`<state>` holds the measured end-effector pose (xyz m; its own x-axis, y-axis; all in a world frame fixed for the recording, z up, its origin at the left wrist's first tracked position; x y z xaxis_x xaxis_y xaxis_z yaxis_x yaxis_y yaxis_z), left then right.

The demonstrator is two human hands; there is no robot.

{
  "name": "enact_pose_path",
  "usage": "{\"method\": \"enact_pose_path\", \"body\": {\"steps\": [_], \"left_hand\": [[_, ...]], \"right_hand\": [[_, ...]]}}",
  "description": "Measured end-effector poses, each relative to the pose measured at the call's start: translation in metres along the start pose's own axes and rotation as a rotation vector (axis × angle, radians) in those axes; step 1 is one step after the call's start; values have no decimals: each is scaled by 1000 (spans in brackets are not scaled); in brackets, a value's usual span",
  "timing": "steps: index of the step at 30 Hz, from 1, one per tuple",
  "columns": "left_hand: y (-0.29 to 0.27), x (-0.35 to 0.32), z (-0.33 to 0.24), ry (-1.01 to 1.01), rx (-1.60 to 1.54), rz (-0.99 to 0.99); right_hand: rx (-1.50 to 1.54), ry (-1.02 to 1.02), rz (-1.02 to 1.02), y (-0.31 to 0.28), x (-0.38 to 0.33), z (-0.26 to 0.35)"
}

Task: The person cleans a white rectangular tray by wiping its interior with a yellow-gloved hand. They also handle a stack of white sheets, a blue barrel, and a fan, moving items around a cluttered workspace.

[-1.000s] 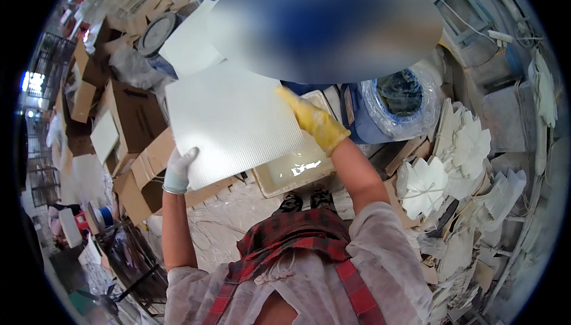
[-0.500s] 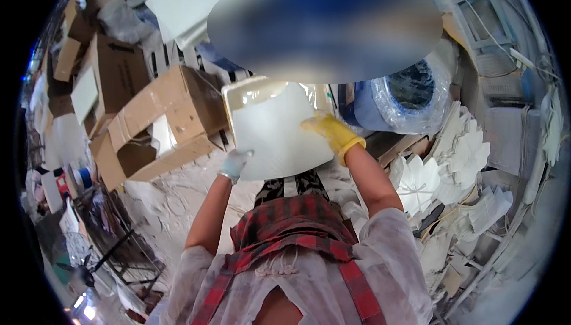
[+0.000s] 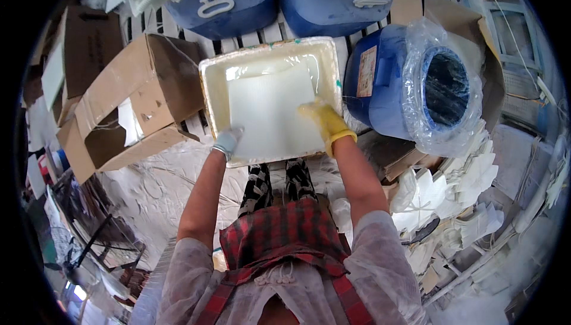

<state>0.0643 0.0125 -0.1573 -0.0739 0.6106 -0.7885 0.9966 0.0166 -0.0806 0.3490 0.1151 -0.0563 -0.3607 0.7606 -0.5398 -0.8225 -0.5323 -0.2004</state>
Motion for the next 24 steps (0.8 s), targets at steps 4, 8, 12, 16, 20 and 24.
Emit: {"method": "enact_pose_path", "body": {"steps": [4, 8, 12, 16, 20, 24], "left_hand": [[4, 1, 12, 47, -334, -120], [10, 2, 18, -30, -547, -176], [8, 21, 47, 6, -462, -211], [4, 34, 36, 132, -119, -287], [2, 56, 13, 224, 270, -351], [5, 102, 35, 186, 417, -347]], "right_hand": [[246, 189, 25, 6, 9, -20], [173, 138, 3, 6, 16, -18], [323, 308, -30, 12, 16, 0], [203, 264, -85, 11, 28, -16], [99, 300, -192, 11, 52, -39], [-149, 248, -270, 11, 79, -75]]}}
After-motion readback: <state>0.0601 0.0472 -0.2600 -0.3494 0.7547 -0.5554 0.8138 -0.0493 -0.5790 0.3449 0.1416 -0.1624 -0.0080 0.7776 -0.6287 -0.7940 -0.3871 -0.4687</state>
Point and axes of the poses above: each hand's wrist, its own x-axis towards the middle knuckle, its own y-axis out of the palm, z = x × y, the point moved 4 cm from there along x, towards the middle knuckle, and after that the axes turned 14 degrees about -x, right-handed, at the moved point
